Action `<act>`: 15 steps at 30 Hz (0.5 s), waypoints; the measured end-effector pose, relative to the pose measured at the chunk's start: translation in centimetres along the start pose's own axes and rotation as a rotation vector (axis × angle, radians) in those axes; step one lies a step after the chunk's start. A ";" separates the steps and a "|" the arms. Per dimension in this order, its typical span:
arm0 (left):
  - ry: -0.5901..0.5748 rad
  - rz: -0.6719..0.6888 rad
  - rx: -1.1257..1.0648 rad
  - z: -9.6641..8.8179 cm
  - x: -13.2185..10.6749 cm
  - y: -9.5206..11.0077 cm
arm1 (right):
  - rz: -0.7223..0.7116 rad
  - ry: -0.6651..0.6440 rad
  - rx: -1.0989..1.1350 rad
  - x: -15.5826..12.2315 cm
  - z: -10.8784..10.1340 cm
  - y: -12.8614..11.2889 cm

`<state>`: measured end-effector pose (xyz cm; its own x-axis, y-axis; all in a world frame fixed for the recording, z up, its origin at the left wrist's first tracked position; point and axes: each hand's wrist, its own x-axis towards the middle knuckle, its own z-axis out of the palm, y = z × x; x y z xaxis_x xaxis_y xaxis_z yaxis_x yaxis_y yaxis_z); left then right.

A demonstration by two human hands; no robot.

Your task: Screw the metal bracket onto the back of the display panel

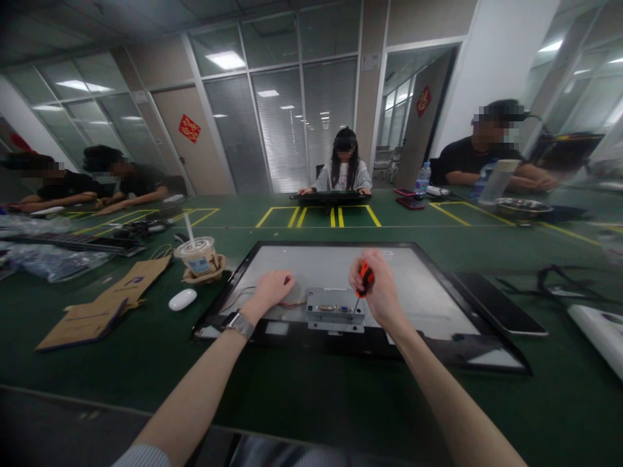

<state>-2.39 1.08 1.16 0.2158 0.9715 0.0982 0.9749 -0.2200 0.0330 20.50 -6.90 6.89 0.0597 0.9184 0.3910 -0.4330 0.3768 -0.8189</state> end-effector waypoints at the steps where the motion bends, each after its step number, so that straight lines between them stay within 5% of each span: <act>1: 0.000 -0.002 0.000 0.0 0.0 0.0 | -0.028 0.008 -0.016 0.0 -0.1 0.0; 5: -0.003 -0.008 -0.004 -0.2 -0.2 0.1 | -0.097 0.069 -0.096 0.5 -0.7 -0.1; 15: -0.003 -0.008 -0.009 -0.1 -0.1 0.1 | 0.153 -0.036 0.071 -0.1 -0.6 -1.4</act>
<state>-2.29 0.92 1.22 0.2084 0.9735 0.0946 0.9761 -0.2131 0.0430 21.69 -7.44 7.76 -0.0435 0.9591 0.2797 -0.4966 0.2222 -0.8390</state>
